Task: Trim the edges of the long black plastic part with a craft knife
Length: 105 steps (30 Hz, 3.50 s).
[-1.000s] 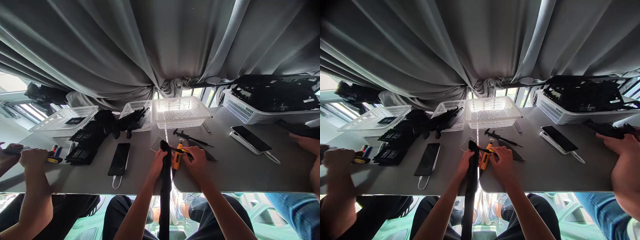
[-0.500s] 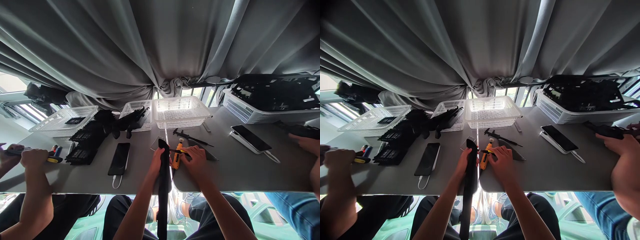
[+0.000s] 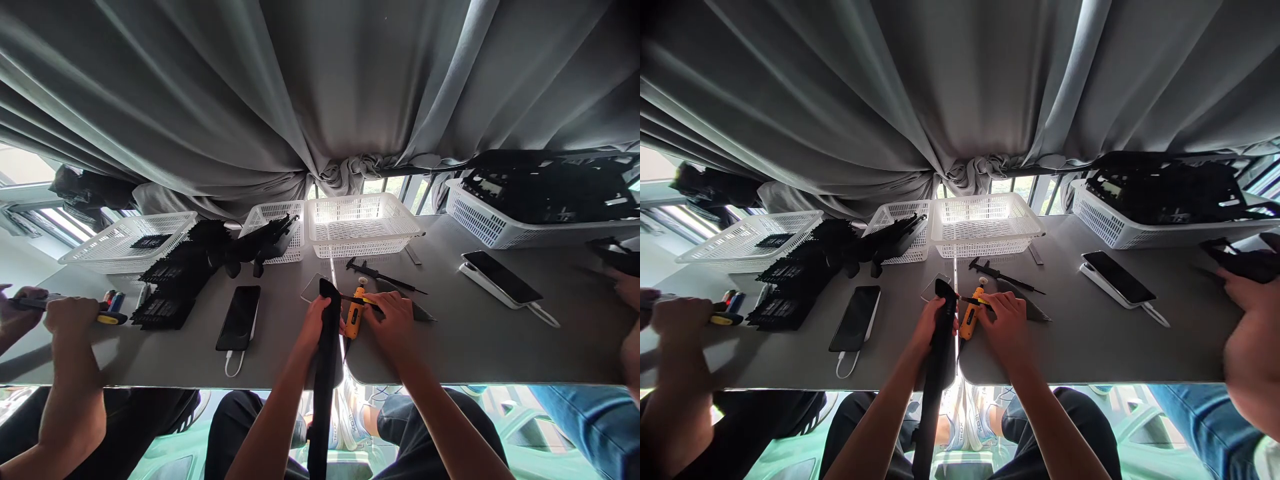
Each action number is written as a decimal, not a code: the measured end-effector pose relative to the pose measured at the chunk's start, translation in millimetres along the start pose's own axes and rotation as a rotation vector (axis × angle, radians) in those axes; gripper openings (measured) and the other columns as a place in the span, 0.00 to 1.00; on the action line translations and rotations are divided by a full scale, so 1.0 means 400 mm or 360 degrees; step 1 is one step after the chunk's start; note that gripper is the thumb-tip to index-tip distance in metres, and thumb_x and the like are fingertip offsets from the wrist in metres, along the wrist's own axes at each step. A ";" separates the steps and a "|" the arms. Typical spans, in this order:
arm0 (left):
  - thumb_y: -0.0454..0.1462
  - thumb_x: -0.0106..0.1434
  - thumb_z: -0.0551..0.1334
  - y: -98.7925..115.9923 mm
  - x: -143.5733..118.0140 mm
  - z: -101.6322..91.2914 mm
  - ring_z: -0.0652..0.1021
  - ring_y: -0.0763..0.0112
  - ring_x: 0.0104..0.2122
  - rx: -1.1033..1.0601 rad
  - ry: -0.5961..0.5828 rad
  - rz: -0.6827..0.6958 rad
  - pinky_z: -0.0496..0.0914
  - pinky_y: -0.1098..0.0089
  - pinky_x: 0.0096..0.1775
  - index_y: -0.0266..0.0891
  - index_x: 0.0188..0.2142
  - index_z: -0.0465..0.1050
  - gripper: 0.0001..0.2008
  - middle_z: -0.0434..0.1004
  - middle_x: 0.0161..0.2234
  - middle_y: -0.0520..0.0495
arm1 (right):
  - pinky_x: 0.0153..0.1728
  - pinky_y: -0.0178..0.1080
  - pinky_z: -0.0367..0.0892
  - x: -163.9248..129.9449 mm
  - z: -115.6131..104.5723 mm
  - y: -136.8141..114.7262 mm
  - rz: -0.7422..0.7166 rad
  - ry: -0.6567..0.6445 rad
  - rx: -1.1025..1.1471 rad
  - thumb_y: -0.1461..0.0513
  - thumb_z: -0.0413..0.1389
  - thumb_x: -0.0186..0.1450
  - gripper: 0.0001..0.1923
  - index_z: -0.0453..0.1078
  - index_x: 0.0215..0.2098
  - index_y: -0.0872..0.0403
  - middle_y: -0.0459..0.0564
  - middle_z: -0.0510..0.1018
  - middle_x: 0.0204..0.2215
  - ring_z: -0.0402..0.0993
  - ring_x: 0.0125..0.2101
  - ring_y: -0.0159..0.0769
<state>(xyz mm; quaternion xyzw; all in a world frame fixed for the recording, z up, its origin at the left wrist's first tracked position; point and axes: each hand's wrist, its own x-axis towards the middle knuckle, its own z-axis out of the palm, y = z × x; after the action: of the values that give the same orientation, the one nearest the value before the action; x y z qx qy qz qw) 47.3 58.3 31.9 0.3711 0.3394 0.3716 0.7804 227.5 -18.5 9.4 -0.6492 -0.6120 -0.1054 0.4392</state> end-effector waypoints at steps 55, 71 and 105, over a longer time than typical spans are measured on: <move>0.47 0.58 0.78 -0.006 0.001 -0.015 0.81 0.66 0.25 -0.0051 0.0291 0.0079 0.71 0.70 0.26 0.41 0.53 0.75 0.27 0.82 0.29 0.51 | 0.45 0.46 0.64 -0.008 0.015 -0.002 -0.0043 -0.0074 -0.0021 0.61 0.54 0.76 0.12 0.81 0.47 0.49 0.49 0.88 0.41 0.83 0.40 0.42; 0.50 0.56 0.78 -0.008 0.004 -0.017 0.81 0.67 0.23 -0.0016 0.0198 0.0083 0.71 0.72 0.27 0.39 0.45 0.75 0.25 0.82 0.26 0.49 | 0.44 0.47 0.62 -0.002 0.009 -0.001 -0.0052 0.0008 -0.0029 0.60 0.54 0.76 0.12 0.81 0.46 0.49 0.49 0.88 0.40 0.83 0.38 0.42; 0.64 0.65 0.65 0.004 -0.017 0.015 0.74 0.69 0.20 0.0272 0.0072 0.0198 0.67 0.69 0.23 0.36 0.43 0.81 0.32 0.79 0.25 0.47 | 0.46 0.47 0.59 0.002 -0.009 -0.014 -0.0025 -0.0172 -0.0064 0.62 0.54 0.76 0.12 0.81 0.47 0.49 0.50 0.87 0.43 0.81 0.43 0.43</move>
<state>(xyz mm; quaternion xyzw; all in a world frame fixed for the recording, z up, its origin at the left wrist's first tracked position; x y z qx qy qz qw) 48.3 51.4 37.9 0.4480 0.3637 0.3973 0.7136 224.1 -21.3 14.4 -0.6578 -0.6376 -0.0860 0.3916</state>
